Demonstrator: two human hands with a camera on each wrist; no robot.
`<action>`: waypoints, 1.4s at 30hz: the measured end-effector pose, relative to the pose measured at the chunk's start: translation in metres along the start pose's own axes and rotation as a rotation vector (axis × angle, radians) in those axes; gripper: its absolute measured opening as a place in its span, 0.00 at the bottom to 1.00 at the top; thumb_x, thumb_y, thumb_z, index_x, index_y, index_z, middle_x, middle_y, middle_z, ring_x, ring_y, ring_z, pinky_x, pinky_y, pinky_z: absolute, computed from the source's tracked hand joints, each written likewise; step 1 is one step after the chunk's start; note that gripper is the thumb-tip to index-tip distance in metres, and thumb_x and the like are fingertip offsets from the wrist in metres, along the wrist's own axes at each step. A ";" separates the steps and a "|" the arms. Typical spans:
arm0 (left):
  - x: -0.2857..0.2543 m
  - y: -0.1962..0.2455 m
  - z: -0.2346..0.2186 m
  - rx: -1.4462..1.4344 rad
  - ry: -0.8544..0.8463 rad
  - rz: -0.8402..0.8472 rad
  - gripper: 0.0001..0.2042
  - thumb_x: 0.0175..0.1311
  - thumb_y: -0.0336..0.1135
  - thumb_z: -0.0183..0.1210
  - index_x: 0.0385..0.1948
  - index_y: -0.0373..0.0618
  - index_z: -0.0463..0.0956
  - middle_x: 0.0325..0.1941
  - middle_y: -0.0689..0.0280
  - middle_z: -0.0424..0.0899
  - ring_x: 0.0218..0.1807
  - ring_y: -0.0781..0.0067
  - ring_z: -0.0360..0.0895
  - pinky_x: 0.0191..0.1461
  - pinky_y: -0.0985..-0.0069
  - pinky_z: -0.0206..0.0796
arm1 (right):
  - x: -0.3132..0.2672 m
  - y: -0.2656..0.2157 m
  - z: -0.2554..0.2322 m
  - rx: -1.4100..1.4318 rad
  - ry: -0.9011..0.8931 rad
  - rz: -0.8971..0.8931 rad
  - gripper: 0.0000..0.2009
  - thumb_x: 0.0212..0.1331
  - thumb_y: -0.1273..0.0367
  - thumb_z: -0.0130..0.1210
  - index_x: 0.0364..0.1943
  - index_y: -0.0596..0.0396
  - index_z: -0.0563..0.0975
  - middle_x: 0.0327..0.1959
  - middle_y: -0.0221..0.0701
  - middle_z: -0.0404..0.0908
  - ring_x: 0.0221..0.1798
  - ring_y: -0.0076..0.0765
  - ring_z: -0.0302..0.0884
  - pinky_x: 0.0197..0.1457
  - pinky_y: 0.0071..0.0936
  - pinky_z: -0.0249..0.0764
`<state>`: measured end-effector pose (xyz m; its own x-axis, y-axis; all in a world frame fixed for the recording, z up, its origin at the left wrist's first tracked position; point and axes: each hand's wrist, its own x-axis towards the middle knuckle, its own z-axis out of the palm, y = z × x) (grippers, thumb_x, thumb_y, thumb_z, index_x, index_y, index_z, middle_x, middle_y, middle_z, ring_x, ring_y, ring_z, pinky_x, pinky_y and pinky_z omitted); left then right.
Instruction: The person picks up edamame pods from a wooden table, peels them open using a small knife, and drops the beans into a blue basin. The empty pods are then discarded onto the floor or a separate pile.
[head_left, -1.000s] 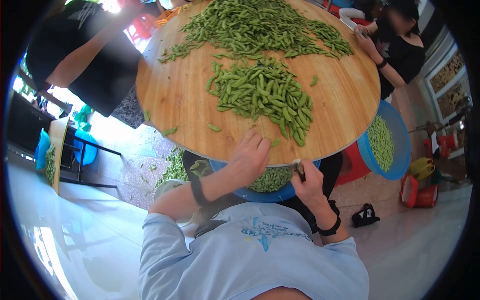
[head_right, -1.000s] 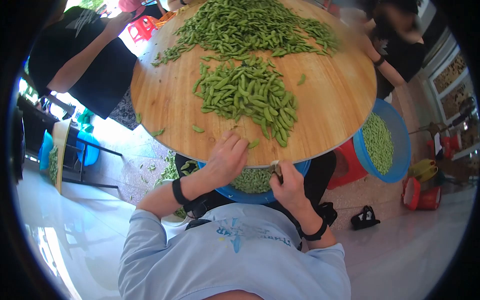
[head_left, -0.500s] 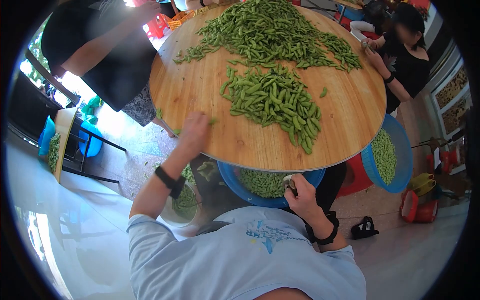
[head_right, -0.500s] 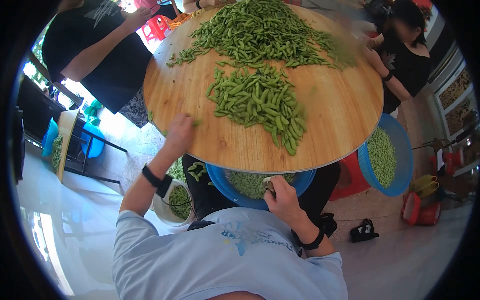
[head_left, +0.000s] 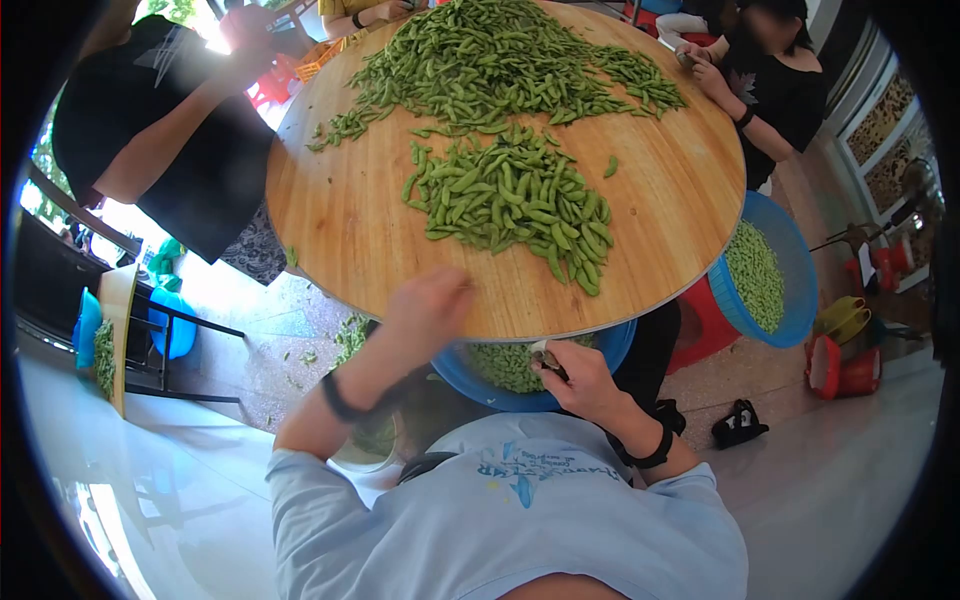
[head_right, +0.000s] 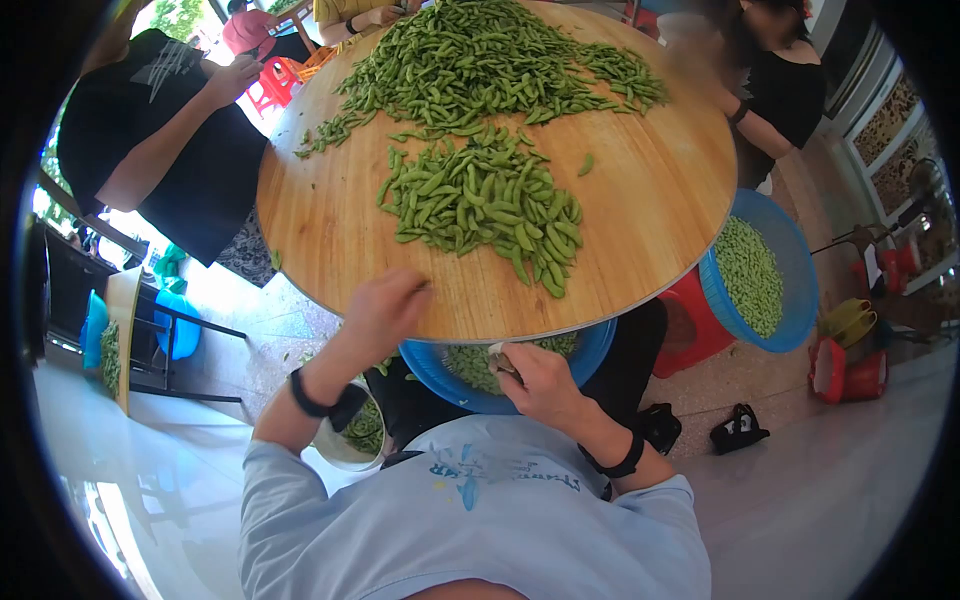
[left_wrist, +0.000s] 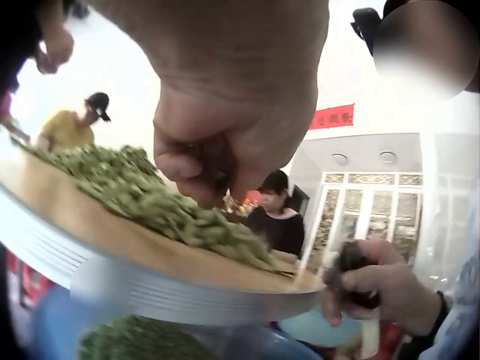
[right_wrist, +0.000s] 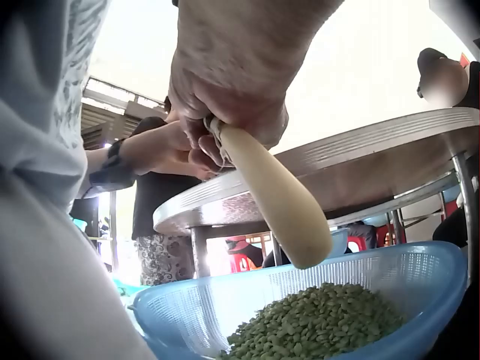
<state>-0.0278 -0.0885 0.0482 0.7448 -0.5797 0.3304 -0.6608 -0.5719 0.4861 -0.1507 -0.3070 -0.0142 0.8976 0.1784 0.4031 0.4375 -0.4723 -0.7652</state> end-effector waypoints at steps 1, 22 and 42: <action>0.016 0.011 0.020 -0.049 -0.054 0.021 0.07 0.59 0.33 0.58 0.33 0.39 0.75 0.32 0.53 0.79 0.34 0.49 0.78 0.36 0.60 0.70 | -0.001 -0.002 -0.001 0.053 -0.030 0.093 0.09 0.51 0.77 0.57 0.37 0.63 0.73 0.28 0.41 0.76 0.31 0.46 0.76 0.34 0.33 0.72; 0.007 0.030 0.056 -1.049 -0.338 -0.480 0.08 0.65 0.30 0.55 0.41 0.36 0.76 0.26 0.73 0.75 0.24 0.86 0.67 0.26 0.85 0.60 | 0.015 -0.003 -0.018 1.127 0.092 0.581 0.20 0.69 0.69 0.40 0.63 0.60 0.63 0.28 0.31 0.72 0.19 0.20 0.63 0.19 0.16 0.62; -0.006 0.015 0.066 -1.827 -0.530 -0.611 0.09 0.65 0.28 0.53 0.43 0.36 0.76 0.28 0.68 0.76 0.21 0.83 0.67 0.23 0.84 0.58 | 0.014 -0.003 -0.018 1.436 0.010 0.590 0.15 0.67 0.71 0.44 0.56 0.59 0.70 0.25 0.31 0.70 0.19 0.18 0.61 0.17 0.14 0.60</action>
<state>-0.0484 -0.1318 0.0000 0.4702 -0.8520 -0.2301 0.7378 0.2364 0.6323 -0.1402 -0.3187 0.0030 0.9574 0.2631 -0.1191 -0.2776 0.7247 -0.6306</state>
